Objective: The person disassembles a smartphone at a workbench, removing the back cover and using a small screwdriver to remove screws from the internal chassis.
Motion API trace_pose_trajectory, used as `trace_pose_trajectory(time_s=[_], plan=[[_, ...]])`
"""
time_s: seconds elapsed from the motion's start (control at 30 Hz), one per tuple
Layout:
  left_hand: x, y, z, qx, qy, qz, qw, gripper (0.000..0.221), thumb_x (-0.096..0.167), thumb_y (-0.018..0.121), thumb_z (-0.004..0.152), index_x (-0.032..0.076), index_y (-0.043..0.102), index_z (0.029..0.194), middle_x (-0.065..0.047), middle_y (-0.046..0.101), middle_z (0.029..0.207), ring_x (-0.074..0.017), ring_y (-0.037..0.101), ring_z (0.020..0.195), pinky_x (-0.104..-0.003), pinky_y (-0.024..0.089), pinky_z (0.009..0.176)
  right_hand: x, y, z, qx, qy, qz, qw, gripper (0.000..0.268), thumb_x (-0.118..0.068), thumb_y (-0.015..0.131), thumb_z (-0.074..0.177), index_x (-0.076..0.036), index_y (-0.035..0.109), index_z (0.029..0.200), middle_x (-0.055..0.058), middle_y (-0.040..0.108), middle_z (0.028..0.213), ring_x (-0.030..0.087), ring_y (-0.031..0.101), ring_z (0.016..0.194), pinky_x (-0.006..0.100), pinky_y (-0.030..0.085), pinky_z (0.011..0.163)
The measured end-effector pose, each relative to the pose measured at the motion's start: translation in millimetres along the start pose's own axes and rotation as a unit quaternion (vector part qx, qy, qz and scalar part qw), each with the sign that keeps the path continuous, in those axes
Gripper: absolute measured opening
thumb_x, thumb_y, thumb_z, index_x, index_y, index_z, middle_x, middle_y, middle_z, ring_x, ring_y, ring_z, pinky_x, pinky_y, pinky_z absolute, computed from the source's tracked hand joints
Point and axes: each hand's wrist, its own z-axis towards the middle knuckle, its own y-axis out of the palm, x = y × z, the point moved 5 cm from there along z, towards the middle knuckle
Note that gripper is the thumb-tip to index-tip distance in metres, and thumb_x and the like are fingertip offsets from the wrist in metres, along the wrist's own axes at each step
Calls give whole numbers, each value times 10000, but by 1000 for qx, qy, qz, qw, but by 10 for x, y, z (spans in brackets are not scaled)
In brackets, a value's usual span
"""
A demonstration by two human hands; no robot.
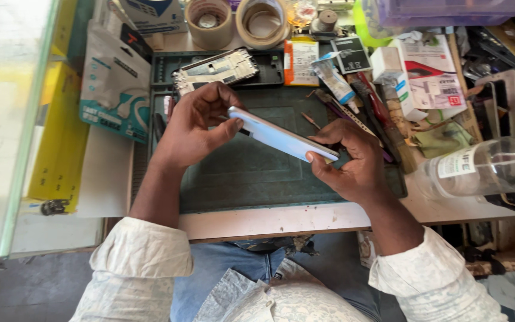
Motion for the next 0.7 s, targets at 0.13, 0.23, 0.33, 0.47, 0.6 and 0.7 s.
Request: trace_pose_trajectory(time_s=[0.13,0.23,0.33,0.47,0.6,0.7], plan=[[76,92,-10,-41,15,25,999,230,41,736,891,44,570,1050,-47,720,1044,-120,705,1018,-291,585,931,-49,-32,6,7,-8,-9,1000,175,-9,780,887,-20,674,1026,69,674,988,147,655,889,282,525,811],[161,144,-13,-48,29,120,991,232,75,758,862,26,597,1021,-76,729,989,-143,703,932,-304,579,839,-84,-44,32,7,-23,-10,1000,194,-14,779,891,-13,691,1063,71,676,997,159,655,893,292,523,814],[229,156,-3,-40,19,258,965,224,117,767,815,25,651,983,-84,718,860,-160,698,743,-309,578,679,-84,-58,23,-1,-20,-20,1000,206,-28,782,887,-11,700,1075,74,681,993,163,662,898,298,525,820],[329,193,-12,-26,56,319,946,234,128,759,785,32,690,987,-77,709,846,-205,711,716,-322,573,674,-56,-10,10,-8,13,-9,1000,191,-65,788,902,-21,703,1068,73,694,998,151,671,901,287,535,820],[482,324,-96,45,190,481,854,292,147,793,732,54,715,997,-95,714,971,-307,705,900,-389,570,745,-39,39,-14,-8,34,-32,999,205,-121,803,923,-13,700,1064,80,709,1003,147,682,903,278,534,811],[515,395,-101,57,197,510,835,329,136,756,716,73,715,1036,-107,701,1068,-320,668,1058,-411,548,877,15,68,-53,-5,59,-27,998,231,-162,802,943,-13,707,1091,58,732,1030,122,698,940,279,552,845]])
